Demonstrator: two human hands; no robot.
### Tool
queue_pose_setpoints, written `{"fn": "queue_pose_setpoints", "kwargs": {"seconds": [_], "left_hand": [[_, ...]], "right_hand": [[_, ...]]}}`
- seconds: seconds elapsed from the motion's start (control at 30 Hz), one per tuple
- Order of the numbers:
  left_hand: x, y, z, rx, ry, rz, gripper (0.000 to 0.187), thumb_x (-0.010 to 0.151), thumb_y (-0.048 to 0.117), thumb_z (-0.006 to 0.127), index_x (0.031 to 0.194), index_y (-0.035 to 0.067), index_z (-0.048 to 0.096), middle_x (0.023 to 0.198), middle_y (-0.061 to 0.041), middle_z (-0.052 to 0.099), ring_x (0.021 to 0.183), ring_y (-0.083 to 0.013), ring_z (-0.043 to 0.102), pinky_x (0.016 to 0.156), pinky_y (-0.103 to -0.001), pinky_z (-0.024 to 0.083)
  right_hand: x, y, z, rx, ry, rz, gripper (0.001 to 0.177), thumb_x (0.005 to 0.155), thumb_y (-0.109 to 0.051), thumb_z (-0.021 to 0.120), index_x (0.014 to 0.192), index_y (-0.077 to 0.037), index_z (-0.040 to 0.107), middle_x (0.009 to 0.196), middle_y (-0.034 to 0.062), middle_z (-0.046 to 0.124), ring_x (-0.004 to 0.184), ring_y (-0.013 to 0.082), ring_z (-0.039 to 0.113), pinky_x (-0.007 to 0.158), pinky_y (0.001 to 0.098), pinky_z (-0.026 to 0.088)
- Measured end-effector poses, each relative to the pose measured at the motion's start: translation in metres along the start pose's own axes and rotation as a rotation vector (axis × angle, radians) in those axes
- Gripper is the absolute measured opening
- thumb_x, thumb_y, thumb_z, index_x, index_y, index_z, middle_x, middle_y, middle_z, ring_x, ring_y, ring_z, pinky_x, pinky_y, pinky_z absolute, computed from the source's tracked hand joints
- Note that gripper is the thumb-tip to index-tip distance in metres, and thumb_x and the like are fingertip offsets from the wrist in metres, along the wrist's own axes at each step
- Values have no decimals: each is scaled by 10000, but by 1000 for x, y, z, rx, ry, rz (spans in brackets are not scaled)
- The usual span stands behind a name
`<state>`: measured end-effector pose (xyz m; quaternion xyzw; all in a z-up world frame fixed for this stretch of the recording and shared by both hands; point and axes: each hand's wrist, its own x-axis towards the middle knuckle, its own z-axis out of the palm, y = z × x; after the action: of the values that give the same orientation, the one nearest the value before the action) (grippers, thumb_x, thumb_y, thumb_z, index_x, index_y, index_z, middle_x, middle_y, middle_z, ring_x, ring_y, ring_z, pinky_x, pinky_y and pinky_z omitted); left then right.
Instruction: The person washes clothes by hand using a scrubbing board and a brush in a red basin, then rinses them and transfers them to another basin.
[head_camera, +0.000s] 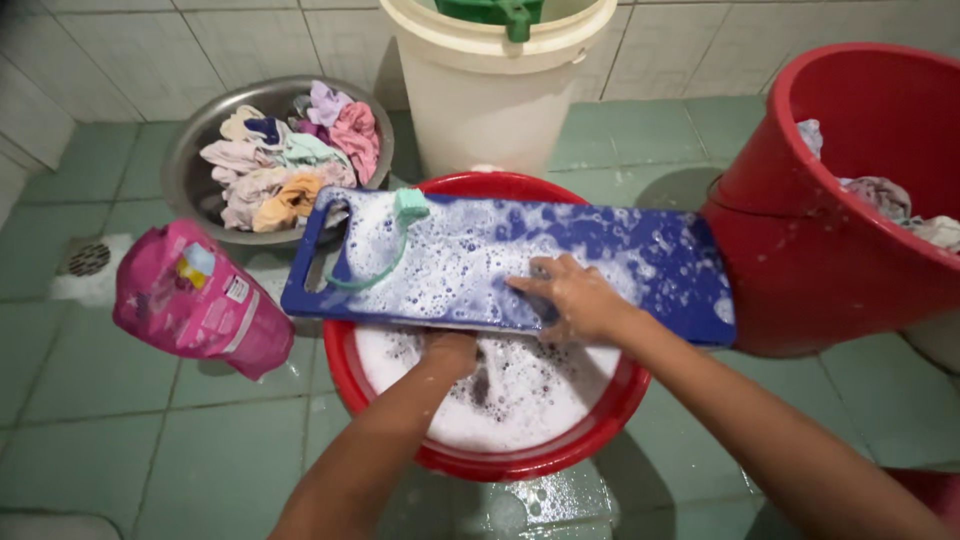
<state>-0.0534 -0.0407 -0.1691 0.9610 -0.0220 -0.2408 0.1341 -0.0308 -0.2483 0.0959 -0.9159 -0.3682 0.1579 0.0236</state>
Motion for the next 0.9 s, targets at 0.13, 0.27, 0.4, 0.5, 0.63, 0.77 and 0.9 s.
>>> {"fn": "queue_pose_setpoints", "kwargs": {"seconds": [0.13, 0.27, 0.4, 0.5, 0.63, 0.77, 0.9], "left_hand": [[-24, 21, -8, 12, -9, -64, 499, 824, 131, 711, 1309, 48, 627, 1257, -223, 660, 1132, -368, 681, 925, -461, 579], [-79, 52, -37, -56, -114, 144, 282, 838, 26, 657, 1106, -7, 739, 1089, -263, 716, 1035, -394, 716, 845, -473, 589], [-122, 64, -111, -416, -358, 303, 314, 759, 46, 714, 1068, 36, 764, 944, -177, 718, 852, -275, 684, 707, -411, 565], [-147, 52, -168, -538, -273, 468, 342, 699, 61, 757, 1040, 68, 783, 835, -114, 720, 714, -186, 660, 604, -365, 547], [-158, 21, -192, -816, -30, 523, 404, 696, 107, 717, 1092, 74, 781, 743, -39, 626, 646, -119, 576, 543, -303, 477], [-157, -29, -179, -550, -22, 210, 397, 676, 227, 836, 1047, 89, 809, 817, -4, 750, 690, -92, 679, 621, -226, 515], [-146, -26, -142, -792, -26, 180, 422, 805, 376, 834, 927, -26, 800, 806, -125, 735, 650, -174, 630, 542, -309, 475]], "right_hand": [[-1, 19, 16, 103, 142, -113, 777, 731, -315, 901, 1416, -209, 551, 1431, 149, 504, 1319, 322, 454, 1099, 526, 403], [-17, 12, 57, 638, -15, 38, 336, 921, -167, 649, 1229, -47, 709, 1088, 159, 740, 978, 281, 652, 891, 433, 601], [-30, -23, 64, 1002, -130, -127, 352, 813, -156, 704, 1123, -47, 579, 1017, 75, 727, 1012, 205, 752, 925, 342, 642], [-28, -34, 53, 972, -362, 13, 575, 779, -162, 780, 1307, -143, 553, 1075, 33, 713, 1043, 174, 697, 924, 298, 575], [-14, -43, 71, 1125, -458, 27, 459, 823, -255, 778, 1220, -53, 664, 1103, 84, 754, 1043, 203, 700, 904, 308, 577], [-3, -22, 72, 1051, -355, 150, 486, 758, -302, 821, 1149, -31, 719, 1042, 140, 778, 960, 261, 712, 821, 344, 592], [0, -24, 72, 1802, -254, 98, 409, 913, -314, 708, 1129, 32, 676, 1101, 152, 748, 1046, 237, 682, 907, 351, 596]]}}
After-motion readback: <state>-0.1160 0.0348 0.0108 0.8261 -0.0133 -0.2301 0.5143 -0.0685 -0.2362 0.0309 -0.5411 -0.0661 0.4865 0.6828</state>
